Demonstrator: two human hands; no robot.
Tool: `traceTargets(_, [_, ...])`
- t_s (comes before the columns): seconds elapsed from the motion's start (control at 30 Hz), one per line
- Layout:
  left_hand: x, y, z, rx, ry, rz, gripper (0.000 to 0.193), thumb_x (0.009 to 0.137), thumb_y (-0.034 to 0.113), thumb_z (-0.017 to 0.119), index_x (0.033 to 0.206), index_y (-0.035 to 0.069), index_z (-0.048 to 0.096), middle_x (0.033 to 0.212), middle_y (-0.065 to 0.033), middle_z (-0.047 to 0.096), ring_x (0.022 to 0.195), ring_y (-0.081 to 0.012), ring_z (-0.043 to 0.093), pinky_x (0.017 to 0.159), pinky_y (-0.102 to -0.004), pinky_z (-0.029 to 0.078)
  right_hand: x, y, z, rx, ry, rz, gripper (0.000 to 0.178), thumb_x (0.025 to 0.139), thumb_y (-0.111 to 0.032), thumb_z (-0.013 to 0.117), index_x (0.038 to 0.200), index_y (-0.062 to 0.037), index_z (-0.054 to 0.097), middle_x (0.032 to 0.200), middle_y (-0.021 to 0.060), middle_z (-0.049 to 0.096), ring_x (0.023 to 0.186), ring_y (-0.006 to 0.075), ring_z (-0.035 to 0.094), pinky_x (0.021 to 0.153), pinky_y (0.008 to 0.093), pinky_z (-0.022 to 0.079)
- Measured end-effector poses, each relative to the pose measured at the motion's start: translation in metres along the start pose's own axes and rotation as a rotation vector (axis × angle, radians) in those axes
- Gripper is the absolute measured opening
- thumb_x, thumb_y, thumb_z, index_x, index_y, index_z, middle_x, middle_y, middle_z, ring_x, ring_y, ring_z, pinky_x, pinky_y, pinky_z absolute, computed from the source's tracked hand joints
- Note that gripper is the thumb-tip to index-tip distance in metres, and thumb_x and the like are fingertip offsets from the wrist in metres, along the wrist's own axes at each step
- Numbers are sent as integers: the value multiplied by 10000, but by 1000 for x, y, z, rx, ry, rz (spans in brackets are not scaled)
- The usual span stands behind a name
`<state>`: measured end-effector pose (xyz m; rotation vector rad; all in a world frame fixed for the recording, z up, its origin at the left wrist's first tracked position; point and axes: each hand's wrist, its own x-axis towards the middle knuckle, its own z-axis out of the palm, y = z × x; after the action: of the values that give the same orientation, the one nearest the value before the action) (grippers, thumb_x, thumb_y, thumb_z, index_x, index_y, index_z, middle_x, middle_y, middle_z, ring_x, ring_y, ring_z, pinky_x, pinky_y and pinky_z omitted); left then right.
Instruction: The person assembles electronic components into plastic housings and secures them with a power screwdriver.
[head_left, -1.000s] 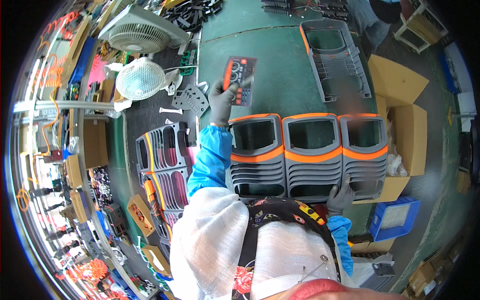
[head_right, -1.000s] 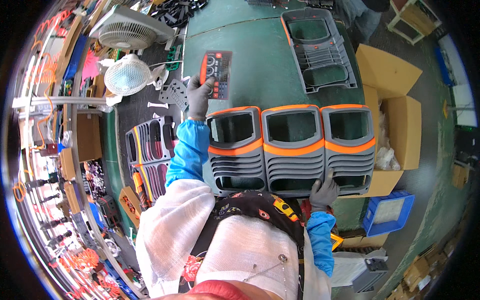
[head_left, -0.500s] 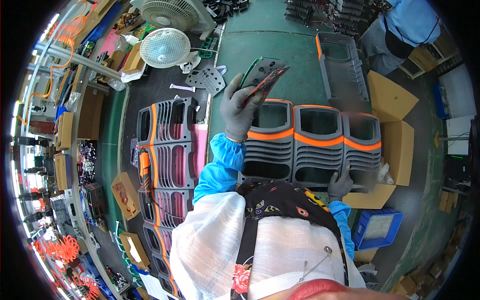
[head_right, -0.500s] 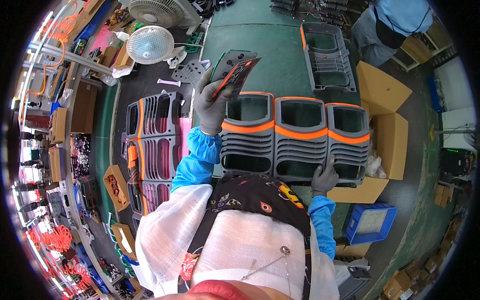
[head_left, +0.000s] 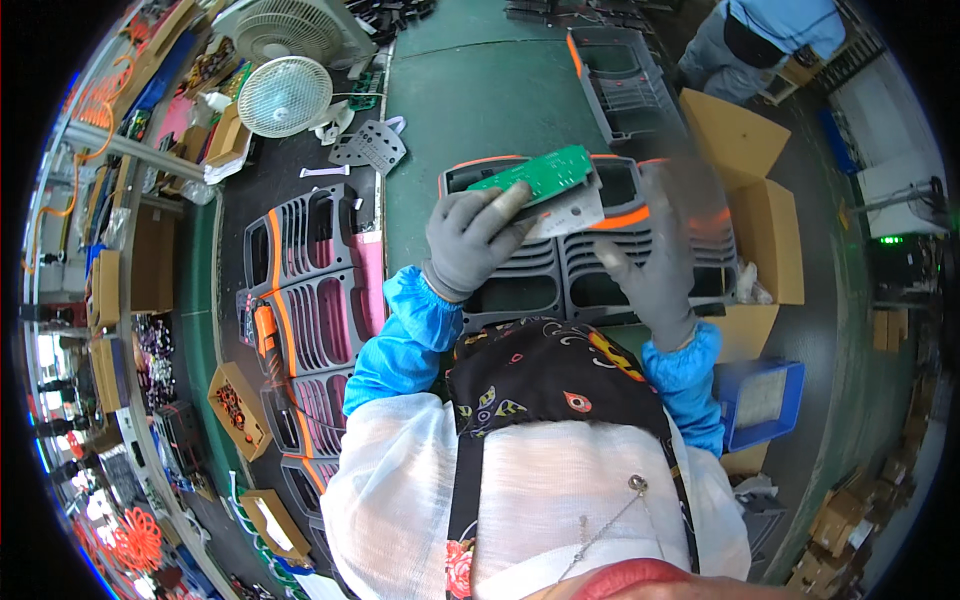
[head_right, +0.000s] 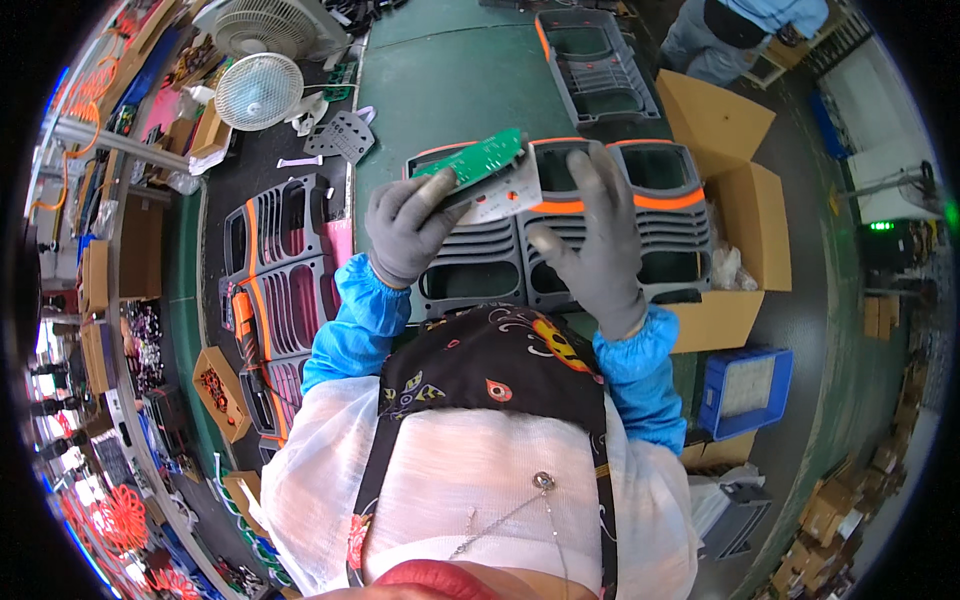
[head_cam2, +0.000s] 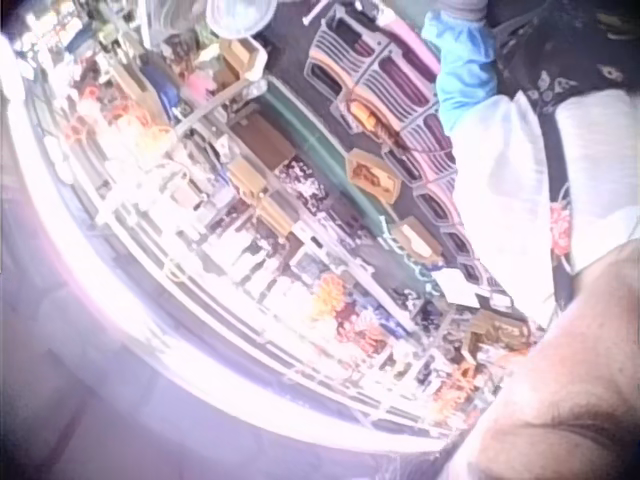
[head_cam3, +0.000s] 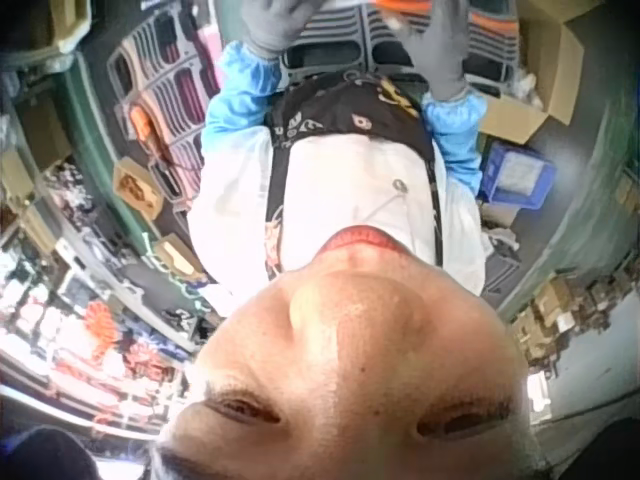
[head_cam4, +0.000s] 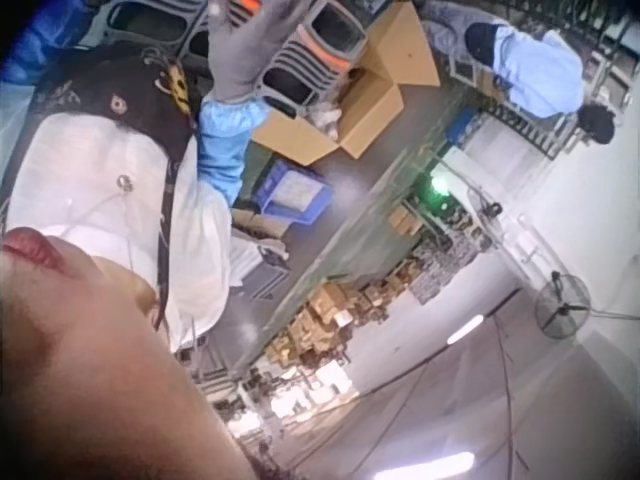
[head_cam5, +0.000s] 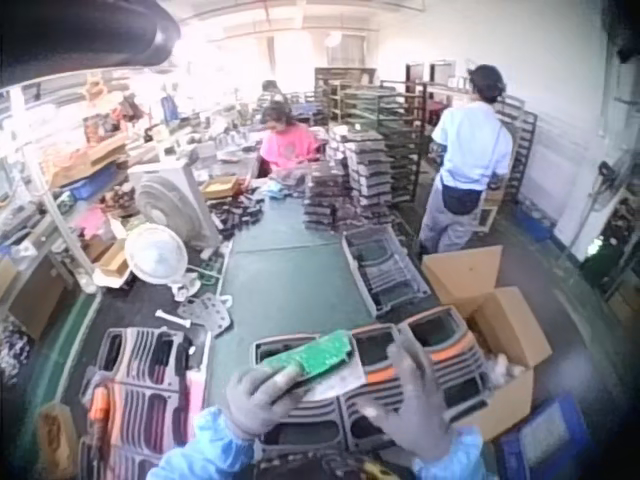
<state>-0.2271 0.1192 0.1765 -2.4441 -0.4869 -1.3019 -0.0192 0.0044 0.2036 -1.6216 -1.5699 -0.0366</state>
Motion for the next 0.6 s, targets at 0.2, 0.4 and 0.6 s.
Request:
traceTargets(0.2, [-13, 26, 0, -107, -7, 147, 235, 601, 211, 750, 807, 239, 640, 1074, 63, 588, 952, -166, 518, 787, -339, 471, 11, 2, 0, -266, -190, -499, 427, 706, -169, 666, 1123, -110, 599, 1169, 83, 554, 1131, 275, 511, 938, 394, 438])
traceTargets(0.4, [-34, 46, -8, 44, 79, 11, 275, 572, 249, 767, 808, 300, 635, 1042, 81, 512, 1003, -185, 492, 989, -478, 374, -12, 0, 13, -240, 68, -548, 269, 696, -78, 624, 964, -87, 629, 1018, 54, 585, 1036, 248, 554, 848, 388, 487])
traceTargets(0.6, [-65, 29, -28, 19, -25, -184, 309, 648, 84, 722, 911, 232, 653, 971, -25, 570, 965, -242, 550, 924, -485, 418, -13, 8, 13, -305, 167, -462, 258, 687, -3, 636, 932, -82, 628, 1002, 62, 593, 1026, 255, 564, 830, 369, 499])
